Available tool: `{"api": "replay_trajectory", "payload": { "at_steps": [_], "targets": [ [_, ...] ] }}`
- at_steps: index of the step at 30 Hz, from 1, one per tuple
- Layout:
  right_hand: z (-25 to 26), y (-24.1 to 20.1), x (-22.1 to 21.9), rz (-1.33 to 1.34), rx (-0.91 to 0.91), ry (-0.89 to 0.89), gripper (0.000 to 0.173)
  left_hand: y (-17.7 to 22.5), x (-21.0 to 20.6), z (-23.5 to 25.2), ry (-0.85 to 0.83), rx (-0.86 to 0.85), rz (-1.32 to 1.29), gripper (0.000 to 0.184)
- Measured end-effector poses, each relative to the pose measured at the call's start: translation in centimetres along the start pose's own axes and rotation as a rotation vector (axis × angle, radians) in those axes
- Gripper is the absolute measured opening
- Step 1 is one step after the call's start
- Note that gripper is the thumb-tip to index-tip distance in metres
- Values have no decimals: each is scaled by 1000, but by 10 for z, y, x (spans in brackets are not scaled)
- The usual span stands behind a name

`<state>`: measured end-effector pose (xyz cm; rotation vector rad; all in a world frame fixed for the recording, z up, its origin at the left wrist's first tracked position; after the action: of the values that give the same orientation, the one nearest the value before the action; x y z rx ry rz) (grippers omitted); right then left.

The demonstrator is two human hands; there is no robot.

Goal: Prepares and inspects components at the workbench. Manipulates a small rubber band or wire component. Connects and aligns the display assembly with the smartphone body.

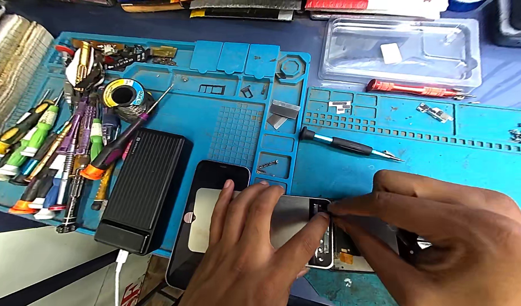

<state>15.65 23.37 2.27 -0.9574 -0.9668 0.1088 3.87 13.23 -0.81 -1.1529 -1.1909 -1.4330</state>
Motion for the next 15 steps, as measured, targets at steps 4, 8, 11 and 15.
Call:
{"api": "replay_trajectory", "payload": {
  "at_steps": [4, 8, 11, 15],
  "targets": [
    [2, -12, -7, -120, 77, -36, 17, 0, 0, 0, 1, 7, -2, 40],
    [4, -19, -10, -185, 132, -77, 19, 0, 0, 0, 5, 4, 2, 40],
    [5, -25, -14, -237, 180, -121, 19, 0, 0, 0, 8, 7, 4, 40],
    [3, -30, -19, -296, 263, -151, 19, 1, 0, -1, 12, 5, 8, 40]
  ]
}}
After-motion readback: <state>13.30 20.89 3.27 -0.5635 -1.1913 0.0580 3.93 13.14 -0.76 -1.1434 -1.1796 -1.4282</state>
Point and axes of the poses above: each hand's wrist, its own z-axis towards the middle knuckle, its own x-axis out of the back of the hand, y = z × x, the point moved 10 cm from there along z, towards the middle knuckle, and after that the axes turned 15 degrees about z, right-handed, at the moved point
